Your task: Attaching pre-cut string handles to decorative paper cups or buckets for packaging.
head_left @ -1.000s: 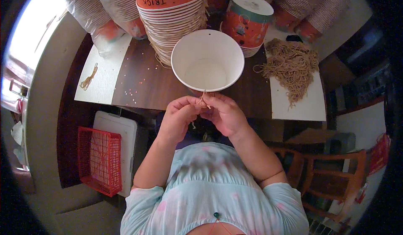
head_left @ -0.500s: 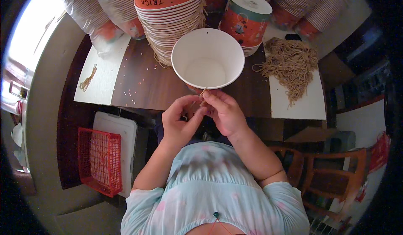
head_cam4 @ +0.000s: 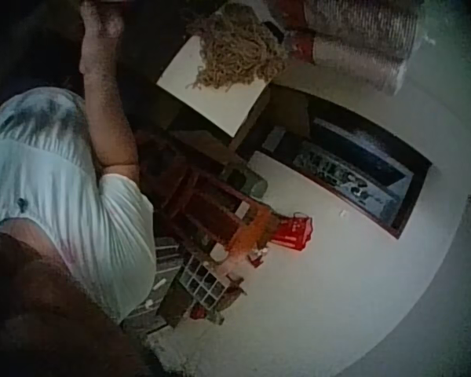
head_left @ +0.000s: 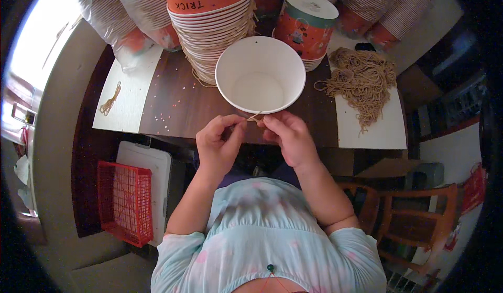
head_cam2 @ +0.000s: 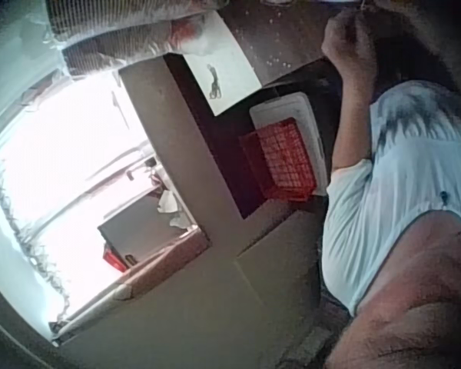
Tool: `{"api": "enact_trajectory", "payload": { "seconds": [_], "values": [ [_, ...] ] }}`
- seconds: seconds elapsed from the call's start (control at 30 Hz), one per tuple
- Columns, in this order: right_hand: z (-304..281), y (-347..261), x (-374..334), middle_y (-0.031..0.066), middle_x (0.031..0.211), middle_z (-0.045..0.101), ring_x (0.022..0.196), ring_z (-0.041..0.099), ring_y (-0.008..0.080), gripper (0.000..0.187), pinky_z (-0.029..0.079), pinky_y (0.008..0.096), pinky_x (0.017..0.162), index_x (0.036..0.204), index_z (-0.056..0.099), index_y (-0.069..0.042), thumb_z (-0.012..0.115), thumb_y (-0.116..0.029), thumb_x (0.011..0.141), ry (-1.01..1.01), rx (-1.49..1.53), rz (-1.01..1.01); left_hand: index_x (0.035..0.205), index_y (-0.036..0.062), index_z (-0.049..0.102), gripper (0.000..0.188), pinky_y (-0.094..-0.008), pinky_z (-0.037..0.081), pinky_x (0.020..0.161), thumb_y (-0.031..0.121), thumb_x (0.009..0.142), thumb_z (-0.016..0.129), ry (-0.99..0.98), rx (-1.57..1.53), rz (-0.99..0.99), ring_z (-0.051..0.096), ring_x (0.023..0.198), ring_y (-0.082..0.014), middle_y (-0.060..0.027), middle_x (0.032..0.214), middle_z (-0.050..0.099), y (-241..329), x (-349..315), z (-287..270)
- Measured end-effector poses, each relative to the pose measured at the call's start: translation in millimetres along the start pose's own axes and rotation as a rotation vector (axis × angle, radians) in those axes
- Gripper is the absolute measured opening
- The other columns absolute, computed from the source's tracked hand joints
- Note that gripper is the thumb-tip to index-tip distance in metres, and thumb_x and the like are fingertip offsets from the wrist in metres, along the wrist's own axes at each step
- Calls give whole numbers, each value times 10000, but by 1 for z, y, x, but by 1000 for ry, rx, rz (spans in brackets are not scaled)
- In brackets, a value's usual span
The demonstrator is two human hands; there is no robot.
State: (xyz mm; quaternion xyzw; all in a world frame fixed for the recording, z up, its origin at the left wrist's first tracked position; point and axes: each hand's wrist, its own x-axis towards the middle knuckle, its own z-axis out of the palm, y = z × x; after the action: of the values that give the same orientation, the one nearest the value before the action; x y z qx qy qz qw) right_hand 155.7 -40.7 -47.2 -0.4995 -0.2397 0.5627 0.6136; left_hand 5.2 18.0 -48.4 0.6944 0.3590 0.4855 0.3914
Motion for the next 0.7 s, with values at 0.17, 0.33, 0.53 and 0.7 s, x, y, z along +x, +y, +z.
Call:
{"api": "enact_trajectory", "payload": {
  "seconds": [0.17,0.33,0.53,0.7],
  "values": [
    [-6,-2,2,24,865,644,731,568,78,207,470,229,652,958,629,-34,617,-215,858,21,-340,-206,867,-11,638,78,-184,438,624,8,793,650,-68,49,-58,535,659,-49,-9,761,624,3,3,-2],
    [-4,-2,2,33,883,659,721,567,73,194,464,208,651,954,643,-36,619,-202,855,-3,-114,-141,879,-14,637,72,-189,458,650,-3,808,634,-93,-107,-171,563,701,-53,-9,797,641,2,1,3],
    [-6,10,6,-12,861,654,691,549,56,238,450,215,618,952,663,-71,641,-280,839,-62,-2,-45,885,-26,632,74,-208,483,691,-5,815,627,-118,-139,-176,594,754,-73,-37,838,655,0,1,6],
    [-3,7,1,-6,858,661,715,566,58,230,462,223,636,952,666,-51,634,-257,852,-16,-134,-105,943,-31,629,128,-211,488,693,3,820,626,-143,-344,-194,602,761,-85,-48,861,657,3,1,8]
  ]
}}
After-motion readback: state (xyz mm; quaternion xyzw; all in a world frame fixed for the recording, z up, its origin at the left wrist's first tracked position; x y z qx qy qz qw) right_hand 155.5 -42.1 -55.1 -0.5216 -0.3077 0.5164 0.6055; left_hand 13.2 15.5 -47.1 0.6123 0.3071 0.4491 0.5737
